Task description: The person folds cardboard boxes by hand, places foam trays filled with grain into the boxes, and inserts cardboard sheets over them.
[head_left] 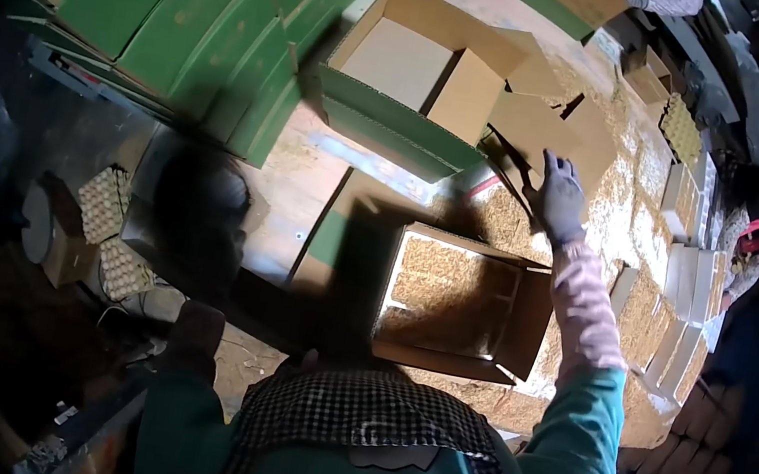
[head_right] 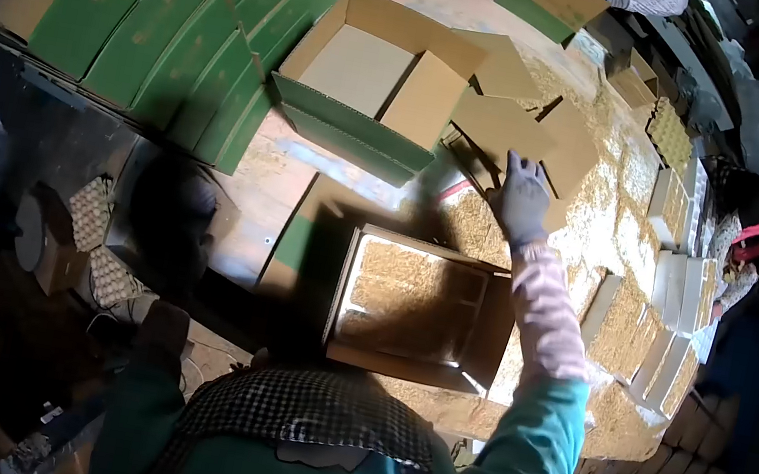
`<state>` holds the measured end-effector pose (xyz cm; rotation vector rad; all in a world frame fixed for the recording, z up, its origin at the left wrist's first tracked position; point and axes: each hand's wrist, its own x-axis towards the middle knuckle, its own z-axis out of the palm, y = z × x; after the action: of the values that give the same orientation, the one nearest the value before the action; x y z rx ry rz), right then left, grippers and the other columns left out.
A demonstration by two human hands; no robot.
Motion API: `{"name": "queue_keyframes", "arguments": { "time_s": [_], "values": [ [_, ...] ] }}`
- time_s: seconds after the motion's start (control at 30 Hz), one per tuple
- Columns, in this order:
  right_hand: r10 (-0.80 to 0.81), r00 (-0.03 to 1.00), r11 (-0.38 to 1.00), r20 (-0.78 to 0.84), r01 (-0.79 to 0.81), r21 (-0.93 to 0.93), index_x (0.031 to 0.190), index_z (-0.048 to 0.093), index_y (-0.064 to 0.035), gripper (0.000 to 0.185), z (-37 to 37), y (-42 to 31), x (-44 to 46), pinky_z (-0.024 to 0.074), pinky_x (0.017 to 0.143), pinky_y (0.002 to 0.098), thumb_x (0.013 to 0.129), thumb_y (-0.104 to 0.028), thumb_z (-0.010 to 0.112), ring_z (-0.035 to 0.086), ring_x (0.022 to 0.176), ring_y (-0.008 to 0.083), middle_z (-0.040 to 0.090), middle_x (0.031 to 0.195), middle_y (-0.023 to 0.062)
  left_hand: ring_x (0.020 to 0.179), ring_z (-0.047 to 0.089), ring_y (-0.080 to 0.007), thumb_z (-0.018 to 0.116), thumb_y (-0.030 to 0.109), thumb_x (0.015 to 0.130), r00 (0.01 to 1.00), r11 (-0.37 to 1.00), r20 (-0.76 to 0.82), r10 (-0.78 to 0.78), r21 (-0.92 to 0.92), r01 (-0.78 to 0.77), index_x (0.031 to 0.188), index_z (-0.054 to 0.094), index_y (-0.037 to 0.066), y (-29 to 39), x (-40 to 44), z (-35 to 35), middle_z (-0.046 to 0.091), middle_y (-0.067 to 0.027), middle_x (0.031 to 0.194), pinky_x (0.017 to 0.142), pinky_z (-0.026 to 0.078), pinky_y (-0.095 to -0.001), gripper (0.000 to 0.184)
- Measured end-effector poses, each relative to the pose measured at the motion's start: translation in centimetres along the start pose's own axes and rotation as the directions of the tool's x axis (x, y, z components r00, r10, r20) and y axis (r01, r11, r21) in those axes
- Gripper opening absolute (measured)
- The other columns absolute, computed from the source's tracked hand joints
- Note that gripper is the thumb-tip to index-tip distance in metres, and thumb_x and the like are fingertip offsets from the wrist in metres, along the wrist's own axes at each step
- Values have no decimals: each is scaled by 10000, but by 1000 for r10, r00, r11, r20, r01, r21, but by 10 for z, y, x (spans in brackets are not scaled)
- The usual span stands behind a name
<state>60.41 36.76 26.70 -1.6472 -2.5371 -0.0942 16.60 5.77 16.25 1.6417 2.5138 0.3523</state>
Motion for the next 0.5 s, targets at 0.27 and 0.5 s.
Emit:
{"name": "queue_keyframes", "arguments": {
  "time_s": [0.27, 0.5],
  "values": [
    [-212, 951, 946, -224, 257, 199, 1149, 653, -151, 307, 97, 98, 51, 515, 725, 399, 884, -112, 503, 650, 852, 320, 677, 1000, 117, 923, 639, -286, 602, 217, 869, 965, 957, -202, -168, -268, 110, 1038, 672, 70, 19, -3, -34, 682, -140, 975, 812, 512, -396, 235],
    [354, 933, 615, -69, -177, 768, 1151, 592, 69, 255, -60, 117, -126, 447, 841, 255, 936, -61, 551, 564, 927, 122, 642, 1013, 64, 742, 631, -312, 586, 224, 879, 990, 989, -120, -72, -137, 55, 882, 687, 57, -21, 55, 92, 671, -143, 819, 705, 521, -394, 195]
  ]
}}
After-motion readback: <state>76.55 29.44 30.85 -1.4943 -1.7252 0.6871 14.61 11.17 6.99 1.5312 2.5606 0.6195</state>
